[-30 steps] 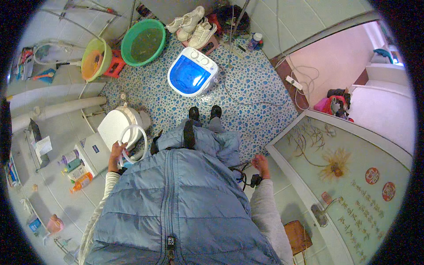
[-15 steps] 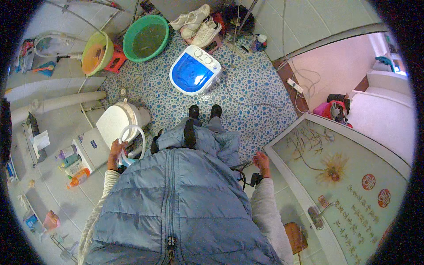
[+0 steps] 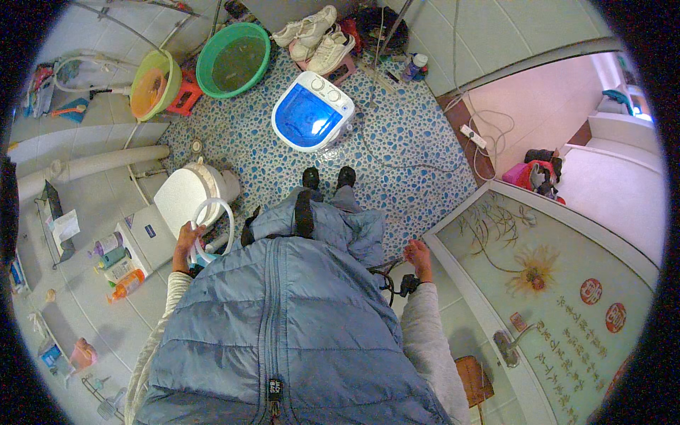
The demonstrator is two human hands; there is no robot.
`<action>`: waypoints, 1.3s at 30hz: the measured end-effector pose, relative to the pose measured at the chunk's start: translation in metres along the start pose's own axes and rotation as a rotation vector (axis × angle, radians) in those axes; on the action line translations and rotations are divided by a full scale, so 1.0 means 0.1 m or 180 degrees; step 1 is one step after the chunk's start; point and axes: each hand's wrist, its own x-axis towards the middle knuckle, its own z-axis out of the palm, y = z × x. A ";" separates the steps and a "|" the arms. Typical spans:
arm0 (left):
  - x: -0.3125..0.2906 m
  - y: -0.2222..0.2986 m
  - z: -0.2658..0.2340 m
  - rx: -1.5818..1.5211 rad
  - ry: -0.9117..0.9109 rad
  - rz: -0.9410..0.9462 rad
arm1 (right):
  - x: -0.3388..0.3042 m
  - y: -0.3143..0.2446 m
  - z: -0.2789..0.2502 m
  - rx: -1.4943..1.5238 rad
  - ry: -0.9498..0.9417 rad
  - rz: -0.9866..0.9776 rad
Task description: The person cleans a small pink plastic basket with a sponge at the sink, then rinses it. They then pick up a white hose and connect it to a small blue and white washing machine on the floor.
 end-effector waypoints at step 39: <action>0.04 -0.11 0.05 -0.0084 -0.0026 0.0092 | 0.16 -0.01 0.03 -0.0058 -0.0067 -0.0146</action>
